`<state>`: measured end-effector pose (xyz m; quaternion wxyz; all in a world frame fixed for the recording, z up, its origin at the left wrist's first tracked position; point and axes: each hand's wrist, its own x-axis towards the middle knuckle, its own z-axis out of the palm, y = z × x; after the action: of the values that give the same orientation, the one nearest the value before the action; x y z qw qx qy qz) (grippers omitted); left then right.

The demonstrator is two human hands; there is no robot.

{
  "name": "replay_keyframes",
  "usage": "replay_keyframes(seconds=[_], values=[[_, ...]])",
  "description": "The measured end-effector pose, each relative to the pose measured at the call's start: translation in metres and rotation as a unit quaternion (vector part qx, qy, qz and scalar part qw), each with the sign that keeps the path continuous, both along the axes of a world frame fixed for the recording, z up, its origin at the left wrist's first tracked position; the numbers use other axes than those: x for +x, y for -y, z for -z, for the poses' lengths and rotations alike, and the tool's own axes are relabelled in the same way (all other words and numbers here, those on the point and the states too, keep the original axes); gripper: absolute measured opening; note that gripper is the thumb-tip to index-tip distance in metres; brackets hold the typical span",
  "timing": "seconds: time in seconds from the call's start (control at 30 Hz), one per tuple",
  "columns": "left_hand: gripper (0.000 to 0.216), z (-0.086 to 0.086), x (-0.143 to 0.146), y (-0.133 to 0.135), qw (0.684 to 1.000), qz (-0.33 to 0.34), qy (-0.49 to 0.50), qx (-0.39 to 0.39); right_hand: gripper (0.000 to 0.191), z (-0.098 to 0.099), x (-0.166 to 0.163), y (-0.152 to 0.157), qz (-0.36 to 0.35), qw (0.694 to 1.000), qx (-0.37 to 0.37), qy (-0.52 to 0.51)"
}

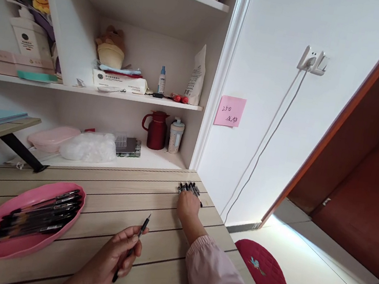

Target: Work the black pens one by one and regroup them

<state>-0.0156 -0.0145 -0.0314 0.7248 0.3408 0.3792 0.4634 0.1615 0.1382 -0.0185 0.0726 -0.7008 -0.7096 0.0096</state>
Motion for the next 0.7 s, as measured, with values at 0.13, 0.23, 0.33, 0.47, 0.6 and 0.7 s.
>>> replay_keyframes(seconds=[0.13,0.23,0.33,0.47,0.6,0.7], values=[[0.032,-0.001,0.001,0.001,1.000,-0.008,0.005,-0.003,0.020,-0.004,0.003,0.003,-0.001,1.000,0.012,-0.014],[0.029,-0.003,0.002,0.001,0.999,-0.029,0.032,-0.007,0.019,-0.008,0.004,0.016,0.004,0.999,0.030,-0.023],[0.023,-0.004,0.001,0.000,0.993,-0.081,0.089,-0.017,0.021,-0.008,-0.003,0.044,-0.027,0.991,0.006,-0.127],[0.022,-0.004,-0.002,-0.005,0.972,-0.170,0.163,-0.022,0.036,0.001,-0.028,0.095,-0.146,0.848,-0.241,-0.448],[0.023,-0.002,-0.004,-0.010,0.956,-0.227,0.187,-0.017,0.011,0.009,-0.058,0.130,-0.170,0.819,-0.200,-0.511],[0.025,0.001,-0.004,-0.012,0.954,-0.232,0.191,-0.012,0.011,0.010,-0.074,0.141,-0.166,0.840,-0.106,-0.506]])
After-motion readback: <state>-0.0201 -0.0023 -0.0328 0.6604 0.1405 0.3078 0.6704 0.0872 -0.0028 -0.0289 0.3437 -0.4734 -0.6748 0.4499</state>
